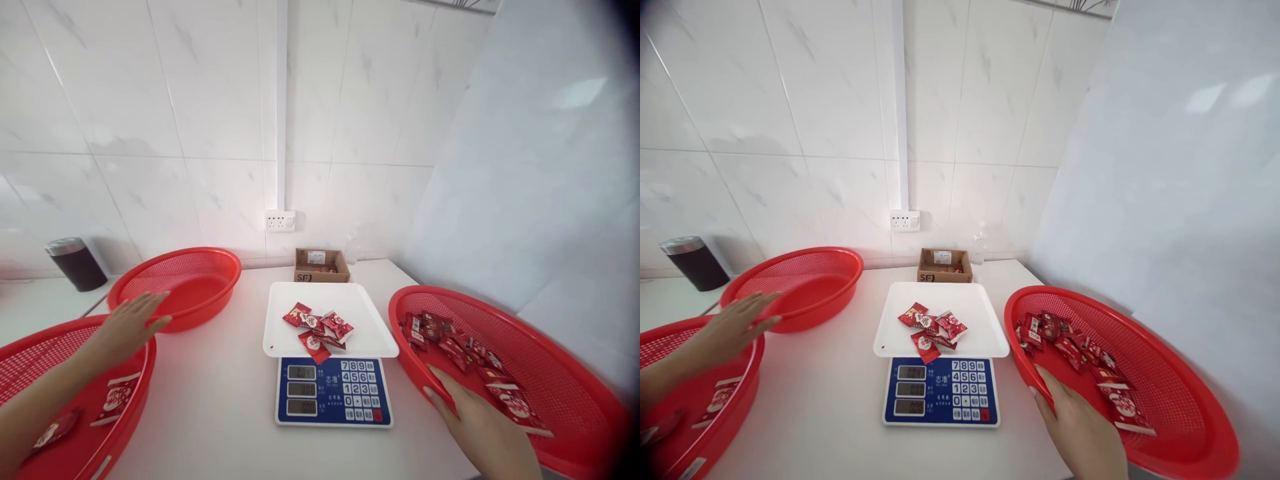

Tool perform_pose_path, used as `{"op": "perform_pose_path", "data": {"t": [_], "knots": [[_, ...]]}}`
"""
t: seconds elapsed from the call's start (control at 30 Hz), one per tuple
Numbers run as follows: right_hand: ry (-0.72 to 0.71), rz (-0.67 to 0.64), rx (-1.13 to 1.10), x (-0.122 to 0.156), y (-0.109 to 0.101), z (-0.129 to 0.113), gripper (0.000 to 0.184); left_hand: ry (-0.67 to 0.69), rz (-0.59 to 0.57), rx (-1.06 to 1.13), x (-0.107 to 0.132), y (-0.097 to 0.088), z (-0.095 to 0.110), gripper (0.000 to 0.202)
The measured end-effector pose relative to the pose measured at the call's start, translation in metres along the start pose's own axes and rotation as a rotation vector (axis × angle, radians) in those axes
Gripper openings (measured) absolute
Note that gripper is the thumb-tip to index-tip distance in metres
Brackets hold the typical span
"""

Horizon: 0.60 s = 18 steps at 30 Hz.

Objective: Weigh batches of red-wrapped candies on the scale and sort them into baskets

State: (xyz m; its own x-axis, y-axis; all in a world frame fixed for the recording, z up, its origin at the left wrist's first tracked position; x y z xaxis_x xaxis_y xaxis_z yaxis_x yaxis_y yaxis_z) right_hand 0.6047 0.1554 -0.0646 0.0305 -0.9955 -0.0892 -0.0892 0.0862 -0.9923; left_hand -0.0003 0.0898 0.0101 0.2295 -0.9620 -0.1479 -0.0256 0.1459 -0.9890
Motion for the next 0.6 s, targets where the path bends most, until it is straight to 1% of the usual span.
{"op": "perform_pose_path", "data": {"t": [0.07,0.13,0.2,0.3,0.43,0.5,0.53,0.6], "knots": [[-0.002,-0.006,-0.009,0.000,0.001,0.000,0.051,0.040,-0.119,0.006,-0.003,0.014,0.028,0.060],[-0.009,-0.001,-0.018,0.000,0.001,0.001,0.052,0.033,-0.224,0.029,-0.006,0.024,0.045,0.057],[-0.018,0.013,-0.020,0.000,0.002,0.001,0.051,0.030,-0.287,0.059,-0.007,0.027,0.060,0.053],[-0.022,0.024,-0.017,0.001,0.002,0.001,0.051,0.058,-0.308,0.080,-0.006,0.028,0.087,0.054],[-0.009,0.006,-0.046,0.000,0.003,0.003,0.051,0.087,-0.347,0.073,0.004,0.037,0.124,0.053],[-0.025,0.016,-0.090,-0.001,0.002,0.004,0.052,0.103,-0.377,0.065,0.010,0.042,0.139,0.053],[-0.051,0.044,-0.120,-0.002,-0.001,0.002,0.052,0.112,-0.392,0.059,0.012,0.044,0.145,0.053],[-0.142,0.168,-0.188,0.001,-0.015,-0.007,0.053,0.129,-0.414,0.045,0.016,0.044,0.153,0.053]]}}
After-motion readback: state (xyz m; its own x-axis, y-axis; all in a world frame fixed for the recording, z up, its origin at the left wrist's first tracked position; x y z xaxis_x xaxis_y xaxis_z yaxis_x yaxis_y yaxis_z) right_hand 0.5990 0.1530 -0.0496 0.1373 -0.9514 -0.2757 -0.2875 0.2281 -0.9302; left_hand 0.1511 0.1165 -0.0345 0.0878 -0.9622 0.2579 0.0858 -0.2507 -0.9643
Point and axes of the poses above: each hand's wrist, its own x-axis away from the middle knuckle, its own y-axis out of the palm, z = x × y, the point moved 10 cm from there along -x, towards the middle knuckle, and after that the axes turned 7 degrees about -z, right-handed, at the moved point
